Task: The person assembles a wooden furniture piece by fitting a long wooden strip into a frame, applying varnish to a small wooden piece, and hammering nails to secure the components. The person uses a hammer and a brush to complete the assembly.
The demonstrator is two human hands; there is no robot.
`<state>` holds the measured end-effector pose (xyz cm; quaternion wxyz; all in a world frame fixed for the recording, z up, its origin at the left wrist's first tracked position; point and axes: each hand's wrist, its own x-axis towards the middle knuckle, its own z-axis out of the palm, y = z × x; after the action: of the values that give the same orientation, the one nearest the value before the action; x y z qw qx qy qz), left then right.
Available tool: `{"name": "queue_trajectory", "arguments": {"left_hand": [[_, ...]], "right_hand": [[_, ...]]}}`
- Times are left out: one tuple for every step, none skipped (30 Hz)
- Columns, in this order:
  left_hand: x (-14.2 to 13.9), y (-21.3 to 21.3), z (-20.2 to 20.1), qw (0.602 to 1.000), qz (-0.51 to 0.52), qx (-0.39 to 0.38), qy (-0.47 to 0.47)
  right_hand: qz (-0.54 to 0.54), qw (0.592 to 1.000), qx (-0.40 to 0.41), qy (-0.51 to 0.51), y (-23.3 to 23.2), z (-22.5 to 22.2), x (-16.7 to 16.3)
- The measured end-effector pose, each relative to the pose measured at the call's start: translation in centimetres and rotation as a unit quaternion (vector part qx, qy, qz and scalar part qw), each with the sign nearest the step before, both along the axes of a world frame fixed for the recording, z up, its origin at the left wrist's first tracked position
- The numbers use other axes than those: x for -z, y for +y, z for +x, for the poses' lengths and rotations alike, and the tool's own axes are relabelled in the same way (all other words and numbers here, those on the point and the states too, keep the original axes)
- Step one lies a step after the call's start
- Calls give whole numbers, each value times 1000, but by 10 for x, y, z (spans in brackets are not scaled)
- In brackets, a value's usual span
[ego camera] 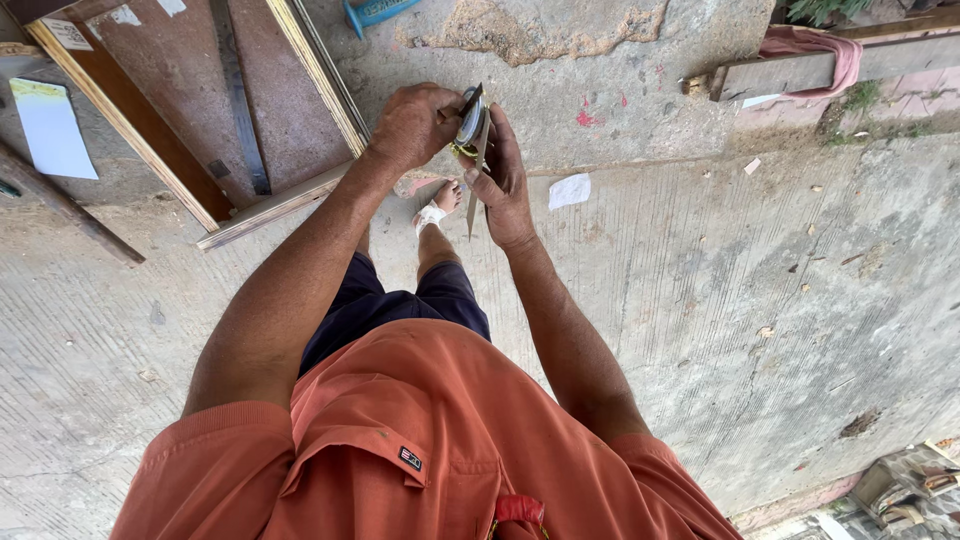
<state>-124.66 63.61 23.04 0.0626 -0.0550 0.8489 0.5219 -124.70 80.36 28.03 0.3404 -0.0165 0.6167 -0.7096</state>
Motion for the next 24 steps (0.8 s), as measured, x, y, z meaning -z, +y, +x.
{"name": "queue_trajectory", "arguments": {"left_hand": [[-1, 0, 0, 1000, -2, -3, 5], [-2, 0, -1, 1000, 1, -5, 10], [-3, 0, -2, 1000, 3, -9, 14], [-4, 1, -3, 1000, 6, -14, 18], [-4, 1, -4, 1000, -7, -22, 19], [-4, 1, -5, 999, -20, -31, 20], [-3, 2, -6, 999, -32, -39, 20], [-1, 3, -7, 999, -15, -50, 6], [1, 4, -9, 998, -2, -64, -7], [4, 3, -9, 996, 9, -80, -22], [6, 3, -9, 991, 0, -131, -20], [9, 4, -9, 983, -8, -180, -14], [11, 4, -10, 974, -15, -226, -9], [13, 3, -9, 967, -10, -255, -17], [15, 2, -10, 959, -4, -282, -24], [17, 1, -11, 951, 4, -307, -29], [19, -3, -11, 941, 19, -333, -58], [20, -7, -9, 929, 33, -357, -89], [20, -12, -7, 917, 47, -379, -120], [21, -19, -4, 900, 99, -400, -142], [20, -26, 1, 881, 151, -417, -166], [19, -31, 7, 873, 219, -436, -30], [18, -34, 10, 844, 288, -439, 106], [17, -37, 15, 885, 200, -405, 112]], "right_hand": [[6, 1000, -3, 3, 0, -1, 0], [11, 1000, -6, 6, -1, -2, -1], [3, 1000, -5, 3, -2, -3, -2], [-5, 1000, -4, 0, -3, -3, -3], [-14, 1000, -3, -1, -5, -4, -4], [-5, 1000, -9, 4, -7, -5, -5], [5, 1000, -15, 9, -10, -6, -7], [15, 1000, -22, 13, -13, -6, -9], [25, 999, -24, 13, -16, -7, -10], [33, 999, -30, 11, -20, -7, -12], [41, 998, -36, 7, -24, -7, -14], [43, 998, -42, 7, -29, -8, -15], [46, 998, -45, 6, -34, -9, -15], [51, 998, -47, 5, -38, -10, -16], [60, 997, -54, 12, -42, -12, -16], [69, 996, -59, 21, -45, -13, -16], [79, 994, -63, 29, -47, -15, -17], [54, 997, -54, 24, -48, -16, -17], [30, 998, -42, 20, -45, -17, -16], [5, 999, -28, 16, -40, -18, -14], [-31, 999, -9, 8, -32, -19, -12], [-63, 998, 13, 0, -21, -19, -12], [-95, 995, 37, -3, -8, -20, -12], [-117, 992, 55, -11, 7, -21, -12]]}}
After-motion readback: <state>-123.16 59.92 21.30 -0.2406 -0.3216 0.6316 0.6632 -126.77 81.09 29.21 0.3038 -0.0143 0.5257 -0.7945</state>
